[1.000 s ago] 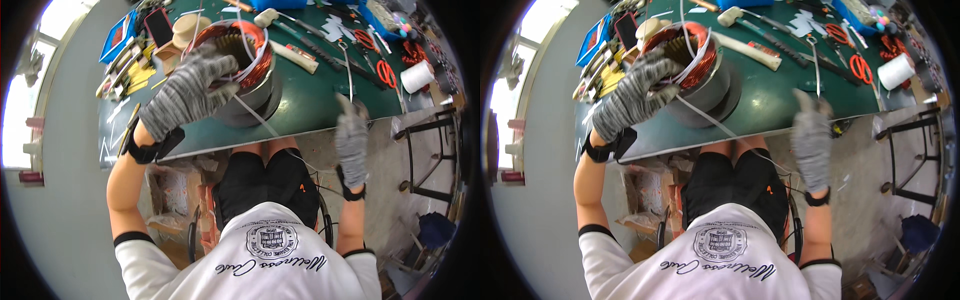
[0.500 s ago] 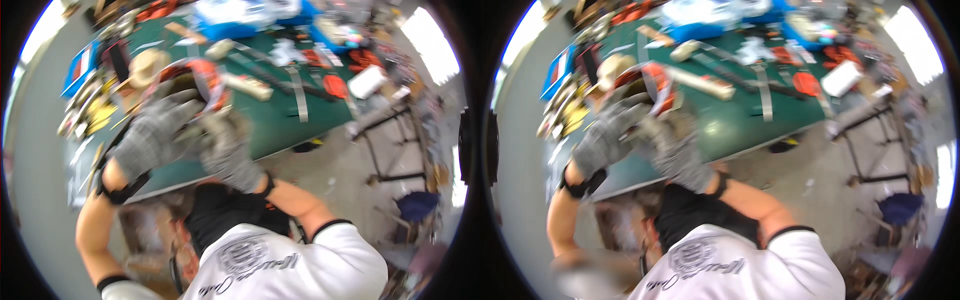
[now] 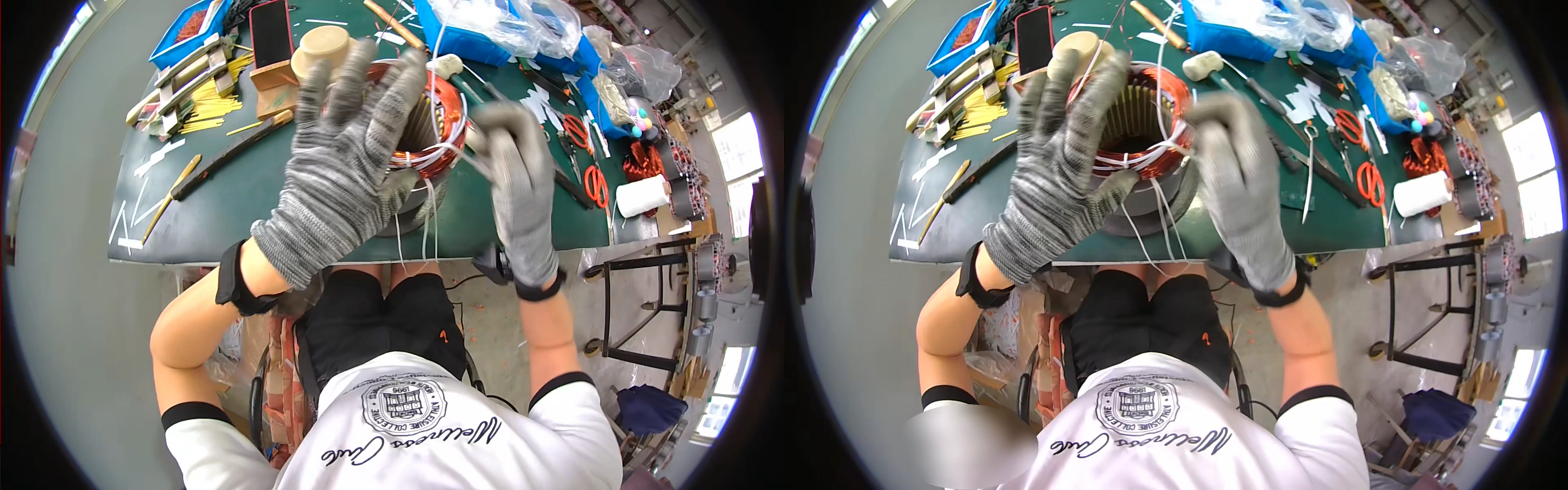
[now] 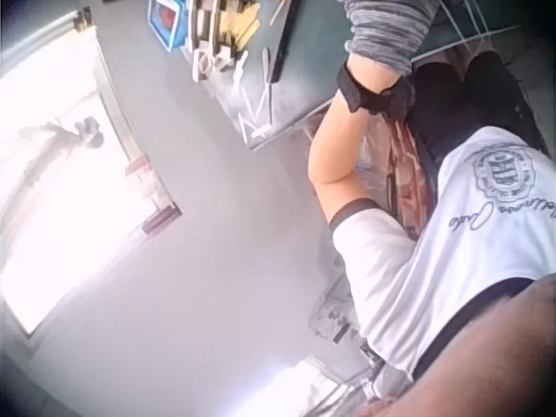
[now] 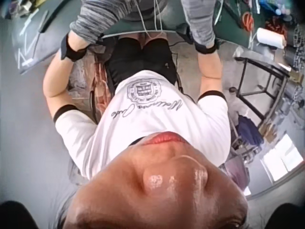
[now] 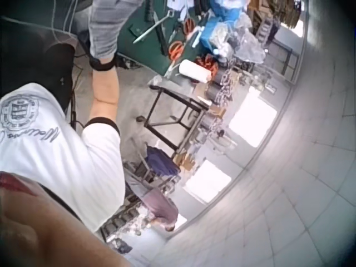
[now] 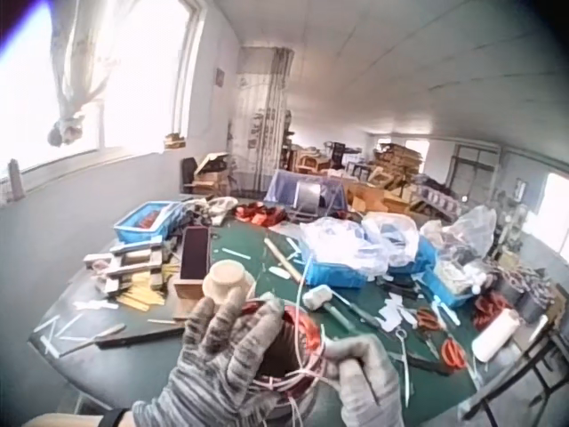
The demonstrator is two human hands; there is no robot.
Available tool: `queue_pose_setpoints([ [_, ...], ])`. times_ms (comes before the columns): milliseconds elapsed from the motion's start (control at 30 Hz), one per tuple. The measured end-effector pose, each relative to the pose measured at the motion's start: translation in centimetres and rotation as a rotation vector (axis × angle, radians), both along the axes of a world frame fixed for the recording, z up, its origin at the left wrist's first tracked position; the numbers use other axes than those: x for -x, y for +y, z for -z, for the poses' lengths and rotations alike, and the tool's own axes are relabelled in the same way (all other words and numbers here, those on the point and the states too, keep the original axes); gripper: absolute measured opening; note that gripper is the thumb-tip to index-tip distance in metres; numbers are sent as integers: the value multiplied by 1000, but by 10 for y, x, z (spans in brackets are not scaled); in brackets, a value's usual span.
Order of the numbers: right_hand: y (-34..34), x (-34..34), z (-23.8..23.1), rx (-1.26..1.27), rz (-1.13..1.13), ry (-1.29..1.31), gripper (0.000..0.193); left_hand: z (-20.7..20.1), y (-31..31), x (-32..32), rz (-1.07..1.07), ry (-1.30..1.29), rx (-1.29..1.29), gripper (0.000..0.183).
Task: Tying and securing copper windings and insulation on an electric motor stator using string.
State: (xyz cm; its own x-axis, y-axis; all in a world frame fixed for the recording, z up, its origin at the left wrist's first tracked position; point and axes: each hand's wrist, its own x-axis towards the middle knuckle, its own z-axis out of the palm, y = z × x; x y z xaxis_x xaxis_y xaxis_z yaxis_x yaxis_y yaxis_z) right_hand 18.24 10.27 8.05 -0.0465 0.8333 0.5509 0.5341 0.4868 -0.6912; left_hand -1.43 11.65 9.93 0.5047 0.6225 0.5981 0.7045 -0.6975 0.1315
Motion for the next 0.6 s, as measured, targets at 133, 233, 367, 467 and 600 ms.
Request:
queue_pose_setpoints([
  [133, -41, -7, 71, -124, 179, -246, 32, 23, 9, -7, 267, -193, 192, 59],
  [233, -59, 20, 62, 41, -4, 86, 37, 30, 12, 2, 288, -230, 296, 48],
  [367, -104, -70, 12, 86, 309, -475, 30, 26, 13, 10, 317, -184, 169, 37],
  [467, -174, -115, -3, -691, 1214, -1641, 23, 19, 10, 6, 346, -177, 246, 35],
  [600, -268, -176, 147, 643, 224, -346, 21, 21, 10, 6, 325, -201, 353, 34],
])
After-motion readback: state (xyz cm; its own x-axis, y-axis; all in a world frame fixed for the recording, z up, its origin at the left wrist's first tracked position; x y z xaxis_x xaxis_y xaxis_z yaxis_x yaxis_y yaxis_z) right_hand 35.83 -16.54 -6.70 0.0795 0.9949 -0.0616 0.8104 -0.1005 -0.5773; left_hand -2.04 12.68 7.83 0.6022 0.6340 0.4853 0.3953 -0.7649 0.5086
